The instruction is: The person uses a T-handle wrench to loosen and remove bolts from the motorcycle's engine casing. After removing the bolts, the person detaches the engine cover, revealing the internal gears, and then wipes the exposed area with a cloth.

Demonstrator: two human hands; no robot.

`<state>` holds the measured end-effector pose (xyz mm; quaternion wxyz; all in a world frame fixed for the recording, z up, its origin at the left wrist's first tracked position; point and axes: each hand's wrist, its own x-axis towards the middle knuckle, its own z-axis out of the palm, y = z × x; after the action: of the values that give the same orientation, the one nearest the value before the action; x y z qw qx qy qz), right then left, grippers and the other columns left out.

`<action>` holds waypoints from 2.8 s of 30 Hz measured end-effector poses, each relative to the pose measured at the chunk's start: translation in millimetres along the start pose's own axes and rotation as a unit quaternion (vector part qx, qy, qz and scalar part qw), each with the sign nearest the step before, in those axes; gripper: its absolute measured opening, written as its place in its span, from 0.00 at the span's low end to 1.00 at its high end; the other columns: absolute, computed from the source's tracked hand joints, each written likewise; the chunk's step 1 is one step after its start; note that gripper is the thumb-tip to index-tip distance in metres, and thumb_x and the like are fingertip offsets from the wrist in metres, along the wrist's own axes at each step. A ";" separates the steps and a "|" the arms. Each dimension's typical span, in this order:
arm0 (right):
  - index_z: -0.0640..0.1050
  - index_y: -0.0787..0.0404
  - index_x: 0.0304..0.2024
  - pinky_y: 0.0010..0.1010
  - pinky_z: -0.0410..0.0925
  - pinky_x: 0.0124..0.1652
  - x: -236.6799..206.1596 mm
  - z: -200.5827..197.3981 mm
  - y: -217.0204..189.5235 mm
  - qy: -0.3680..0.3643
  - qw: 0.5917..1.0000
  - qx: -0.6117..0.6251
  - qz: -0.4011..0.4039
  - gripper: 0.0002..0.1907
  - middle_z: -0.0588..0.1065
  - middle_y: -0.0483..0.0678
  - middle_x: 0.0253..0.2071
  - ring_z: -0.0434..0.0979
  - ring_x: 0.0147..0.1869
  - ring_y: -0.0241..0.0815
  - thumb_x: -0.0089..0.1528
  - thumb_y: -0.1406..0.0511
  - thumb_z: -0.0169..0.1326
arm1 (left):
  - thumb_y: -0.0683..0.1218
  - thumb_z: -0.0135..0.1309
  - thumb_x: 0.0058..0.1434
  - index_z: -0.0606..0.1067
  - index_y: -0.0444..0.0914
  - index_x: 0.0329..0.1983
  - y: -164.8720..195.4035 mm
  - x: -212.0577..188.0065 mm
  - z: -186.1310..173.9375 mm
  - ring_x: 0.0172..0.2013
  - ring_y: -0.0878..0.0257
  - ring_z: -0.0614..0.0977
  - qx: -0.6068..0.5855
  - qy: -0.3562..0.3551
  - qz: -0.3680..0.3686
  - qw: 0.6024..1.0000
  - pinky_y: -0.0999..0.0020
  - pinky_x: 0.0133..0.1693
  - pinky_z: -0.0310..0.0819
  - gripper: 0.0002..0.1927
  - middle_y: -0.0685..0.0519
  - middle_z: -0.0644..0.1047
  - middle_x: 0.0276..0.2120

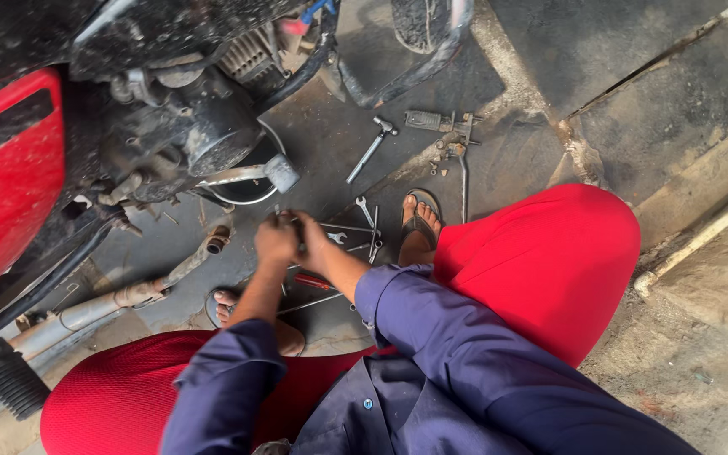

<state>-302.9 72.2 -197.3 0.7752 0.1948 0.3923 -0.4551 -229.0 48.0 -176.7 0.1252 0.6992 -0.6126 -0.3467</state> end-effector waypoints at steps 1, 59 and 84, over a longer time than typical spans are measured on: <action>0.78 0.51 0.44 0.40 0.70 0.50 -1.9 -5.1 -15.8 -0.028 0.999 0.024 0.008 0.17 0.78 0.46 0.42 0.77 0.48 0.44 0.64 0.49 0.50 | 0.53 0.46 0.73 0.77 0.32 0.42 13.5 -2.5 10.7 0.41 0.32 0.81 0.038 0.010 0.039 0.998 0.41 0.45 0.74 0.19 0.32 0.80 0.35; 0.82 0.61 0.40 0.49 0.70 0.50 124.1 -14.5 141.5 -0.058 0.268 -0.935 -0.225 0.13 0.78 0.57 0.47 0.76 0.54 0.58 0.57 0.60 0.61 | 0.56 0.52 0.65 0.74 0.44 0.59 -78.2 -40.5 -318.6 0.38 0.51 0.85 0.128 -0.223 0.031 0.966 0.53 0.41 0.77 0.22 0.53 0.84 0.27; 0.81 0.42 0.45 0.47 0.70 0.60 57.0 -44.4 -32.7 0.438 0.430 -0.735 -0.289 0.14 0.72 0.47 0.58 0.74 0.64 0.52 0.57 0.60 0.65 | 0.57 0.52 0.63 0.73 0.44 0.59 -74.4 -70.7 -329.8 0.40 0.51 0.85 0.146 -0.279 0.084 0.946 0.56 0.43 0.77 0.24 0.51 0.85 0.31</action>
<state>-334.3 53.3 -267.7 0.1731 -0.3999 0.8989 -0.0458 38.1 48.6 42.3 -0.1252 0.5314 -0.7232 -0.4230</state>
